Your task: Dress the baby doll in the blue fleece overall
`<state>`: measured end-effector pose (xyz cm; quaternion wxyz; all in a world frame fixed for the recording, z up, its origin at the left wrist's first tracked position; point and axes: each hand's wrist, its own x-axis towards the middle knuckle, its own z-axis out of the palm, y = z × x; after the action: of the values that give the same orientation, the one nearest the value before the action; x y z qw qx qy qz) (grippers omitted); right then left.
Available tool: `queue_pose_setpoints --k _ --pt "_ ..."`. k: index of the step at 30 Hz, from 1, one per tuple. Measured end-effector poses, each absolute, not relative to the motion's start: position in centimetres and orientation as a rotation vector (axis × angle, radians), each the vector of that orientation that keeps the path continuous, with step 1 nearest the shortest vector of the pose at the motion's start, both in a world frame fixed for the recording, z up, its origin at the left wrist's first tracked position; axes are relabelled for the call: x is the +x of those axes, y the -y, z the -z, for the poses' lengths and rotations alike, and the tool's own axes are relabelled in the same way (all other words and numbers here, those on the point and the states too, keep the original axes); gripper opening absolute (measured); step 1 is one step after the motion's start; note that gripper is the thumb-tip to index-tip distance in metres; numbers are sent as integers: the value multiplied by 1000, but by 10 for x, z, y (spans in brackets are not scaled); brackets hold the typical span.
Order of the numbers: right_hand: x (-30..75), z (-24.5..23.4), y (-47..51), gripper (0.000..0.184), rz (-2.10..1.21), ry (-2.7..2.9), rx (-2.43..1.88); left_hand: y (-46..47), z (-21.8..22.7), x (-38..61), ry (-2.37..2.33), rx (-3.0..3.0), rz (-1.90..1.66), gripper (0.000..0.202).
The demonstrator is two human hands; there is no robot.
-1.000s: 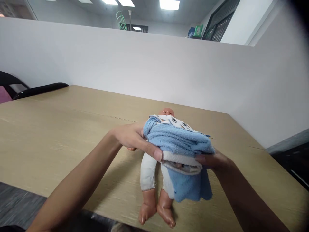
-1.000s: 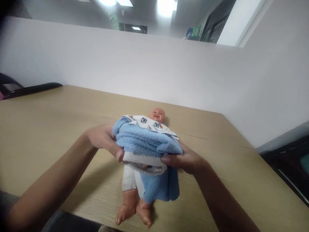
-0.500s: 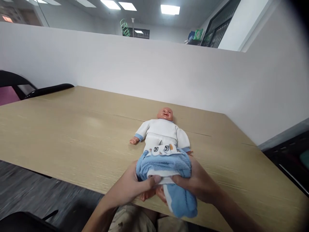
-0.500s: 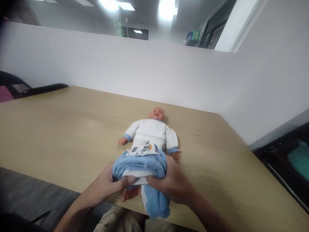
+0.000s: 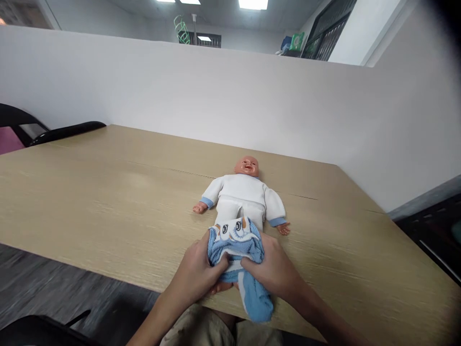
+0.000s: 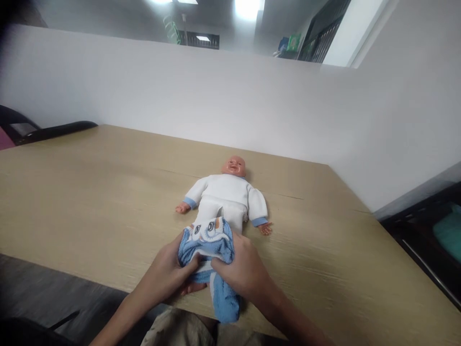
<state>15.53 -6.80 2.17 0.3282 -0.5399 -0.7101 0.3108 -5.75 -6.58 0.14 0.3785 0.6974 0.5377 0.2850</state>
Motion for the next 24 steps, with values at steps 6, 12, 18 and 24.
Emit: queue_pose_setpoints --k 6,12,18,24 --pt "157 -9 49 39 -732 1838 -1404 38 3 -54 -1372 1769 -771 35" --pt "166 -14 23 37 -711 1791 -1439 20 -11 -53 -1436 1819 -741 34" --pt "156 -58 46 15 -791 1957 -1373 45 -22 -69 -1200 1654 -816 41" --pt "143 -45 58 25 -823 2057 -1429 56 -8 -82 -1269 1664 -623 40"
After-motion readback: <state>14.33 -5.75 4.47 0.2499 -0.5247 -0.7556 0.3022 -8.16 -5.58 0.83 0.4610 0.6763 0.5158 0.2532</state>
